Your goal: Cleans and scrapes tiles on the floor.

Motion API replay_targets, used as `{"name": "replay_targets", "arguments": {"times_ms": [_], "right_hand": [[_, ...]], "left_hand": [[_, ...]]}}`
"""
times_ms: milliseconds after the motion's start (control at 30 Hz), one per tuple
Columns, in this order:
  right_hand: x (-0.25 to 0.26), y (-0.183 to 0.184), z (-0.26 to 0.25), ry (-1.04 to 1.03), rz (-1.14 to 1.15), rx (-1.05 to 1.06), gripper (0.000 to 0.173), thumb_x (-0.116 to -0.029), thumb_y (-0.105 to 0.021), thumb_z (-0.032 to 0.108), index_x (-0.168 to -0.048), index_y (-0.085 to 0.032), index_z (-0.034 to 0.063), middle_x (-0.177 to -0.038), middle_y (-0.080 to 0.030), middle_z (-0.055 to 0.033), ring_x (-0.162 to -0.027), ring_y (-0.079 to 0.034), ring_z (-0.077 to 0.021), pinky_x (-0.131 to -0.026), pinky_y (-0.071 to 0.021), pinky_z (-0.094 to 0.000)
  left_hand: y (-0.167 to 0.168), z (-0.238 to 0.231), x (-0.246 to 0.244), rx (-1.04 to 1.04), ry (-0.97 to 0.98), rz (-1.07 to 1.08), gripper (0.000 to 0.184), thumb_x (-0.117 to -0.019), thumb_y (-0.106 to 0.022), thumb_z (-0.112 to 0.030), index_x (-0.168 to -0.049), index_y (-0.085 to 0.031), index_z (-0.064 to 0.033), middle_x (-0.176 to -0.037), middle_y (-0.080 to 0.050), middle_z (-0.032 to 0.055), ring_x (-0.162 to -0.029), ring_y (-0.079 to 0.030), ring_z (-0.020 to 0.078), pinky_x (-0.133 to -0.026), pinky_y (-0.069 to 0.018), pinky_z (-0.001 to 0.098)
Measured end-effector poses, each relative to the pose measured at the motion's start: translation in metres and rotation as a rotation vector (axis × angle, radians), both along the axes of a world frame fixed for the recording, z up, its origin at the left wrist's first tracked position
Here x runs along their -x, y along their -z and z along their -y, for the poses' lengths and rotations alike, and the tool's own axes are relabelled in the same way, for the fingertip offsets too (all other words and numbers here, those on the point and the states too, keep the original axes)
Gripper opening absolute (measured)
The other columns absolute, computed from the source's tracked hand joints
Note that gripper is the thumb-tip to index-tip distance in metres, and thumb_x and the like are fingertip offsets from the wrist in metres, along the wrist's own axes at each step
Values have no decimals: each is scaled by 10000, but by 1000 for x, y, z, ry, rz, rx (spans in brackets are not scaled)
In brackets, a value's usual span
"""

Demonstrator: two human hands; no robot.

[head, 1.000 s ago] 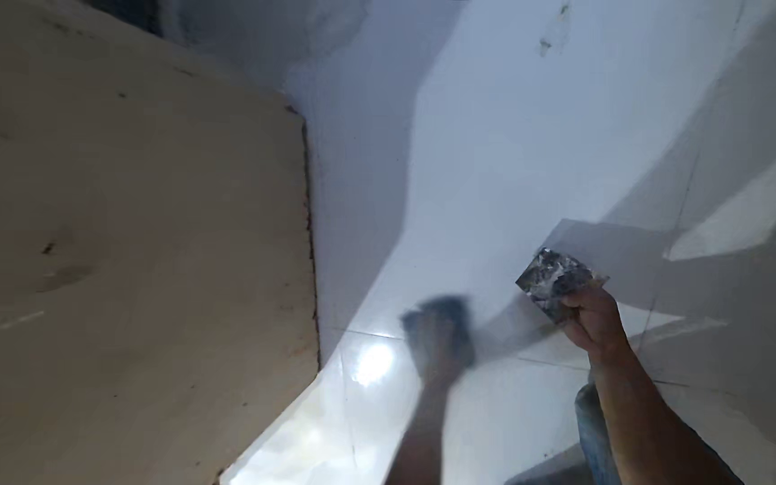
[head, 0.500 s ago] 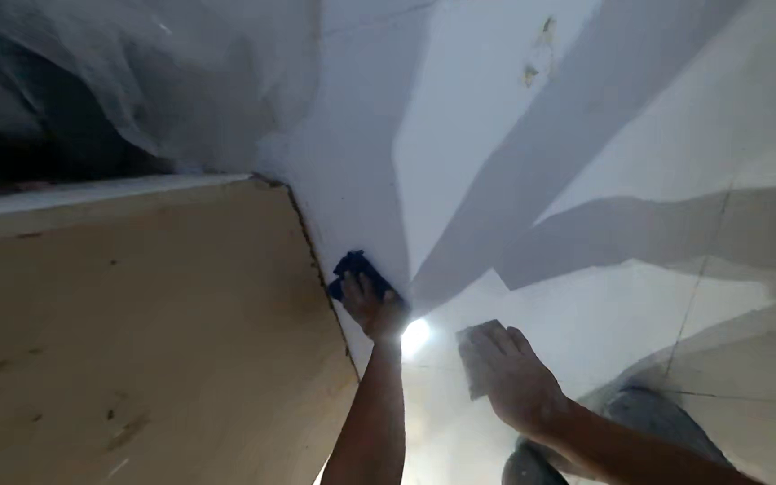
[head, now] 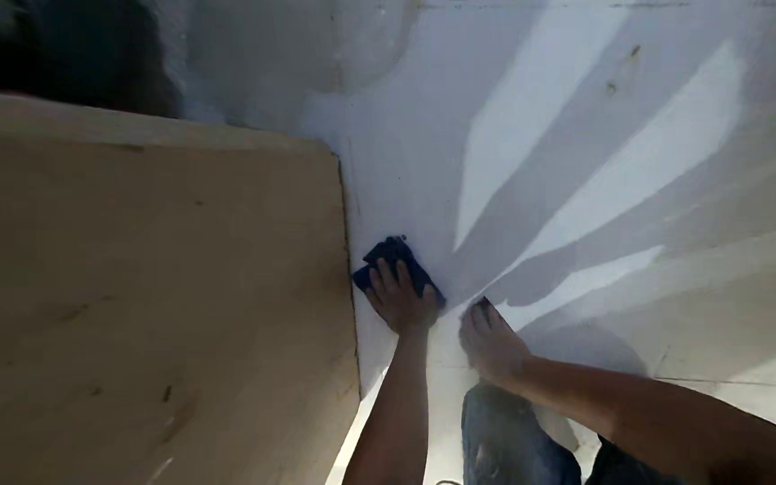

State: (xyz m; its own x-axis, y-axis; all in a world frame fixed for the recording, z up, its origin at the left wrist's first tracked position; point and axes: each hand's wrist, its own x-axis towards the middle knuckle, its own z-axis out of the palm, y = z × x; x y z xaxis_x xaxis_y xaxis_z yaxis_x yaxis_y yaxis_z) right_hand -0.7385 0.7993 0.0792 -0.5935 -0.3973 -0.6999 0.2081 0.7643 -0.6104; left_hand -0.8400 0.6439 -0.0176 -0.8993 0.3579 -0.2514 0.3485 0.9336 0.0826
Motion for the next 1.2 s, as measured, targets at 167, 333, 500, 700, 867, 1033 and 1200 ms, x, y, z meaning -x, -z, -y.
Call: {"name": "replay_targets", "arguments": {"times_ms": [167,333,500,700,867,1033,1200], "right_hand": [[25,-4,18,65,47,-63,456,-1077,-382,95,-1513,-421,-36,-1595,-355,-295,-1496,-306,-480,-1195,-231,-669],[11,-5,30,111,20,-120,452,-1082,-390,130,-1510,-440,-7,-1601,-368,-266,-1502,-309,-460,-1205,-218,-664],[127,23,5,281,-200,-303,450,-1088,-440,235,-1507,-495,81,-1565,-443,-206,-1465,-374,-424,-1179,-279,-642],[229,38,-40,547,-400,-554,455,-1072,-465,314,-1433,-542,49,-1408,-575,-230,-1346,-516,-421,-1106,-391,-616],[115,27,59,352,-265,-232,462,-1065,-509,257,-1490,-508,76,-1568,-428,-232,-1480,-338,-450,-1204,-219,-663],[171,23,-143,760,-309,-581,445,-1097,-404,247,-1490,-522,74,-1492,-539,-199,-1381,-501,-399,-1119,-385,-609],[132,8,-261,716,-214,-640,460,-1023,-533,125,-1482,-528,84,-1428,-581,-217,-1336,-540,-413,-1090,-436,-609]], "left_hand": [[-4,3,4,-14,18,88,722,-974,-348,-511,-1575,-399,-114,-1679,-224,205,-1546,-160,466,-1184,-107,703],[-14,67,-15,-22,13,144,641,-997,-394,-425,-1534,-463,-82,-1641,-304,235,-1516,-258,475,-1190,-189,686],[-14,91,-48,8,-87,44,764,-929,-375,-561,-1497,-510,-67,-1589,-382,266,-1476,-330,497,-1152,-237,696],[-10,95,-53,-23,-67,-22,771,-916,-381,-577,-1466,-545,-61,-1570,-406,276,-1451,-357,518,-1123,-262,707],[-12,94,-53,-33,-87,11,804,-893,-418,-592,-1484,-516,-55,-1591,-377,268,-1480,-320,494,-1145,-243,694],[-9,93,-53,-60,-75,-16,884,-893,-302,-654,-1499,-490,-37,-1590,-365,286,-1475,-317,515,-1131,-253,706],[-9,94,-55,-51,-84,-6,865,-879,-329,-617,-1515,-468,-47,-1600,-351,277,-1486,-305,499,-1136,-238,699]]}}
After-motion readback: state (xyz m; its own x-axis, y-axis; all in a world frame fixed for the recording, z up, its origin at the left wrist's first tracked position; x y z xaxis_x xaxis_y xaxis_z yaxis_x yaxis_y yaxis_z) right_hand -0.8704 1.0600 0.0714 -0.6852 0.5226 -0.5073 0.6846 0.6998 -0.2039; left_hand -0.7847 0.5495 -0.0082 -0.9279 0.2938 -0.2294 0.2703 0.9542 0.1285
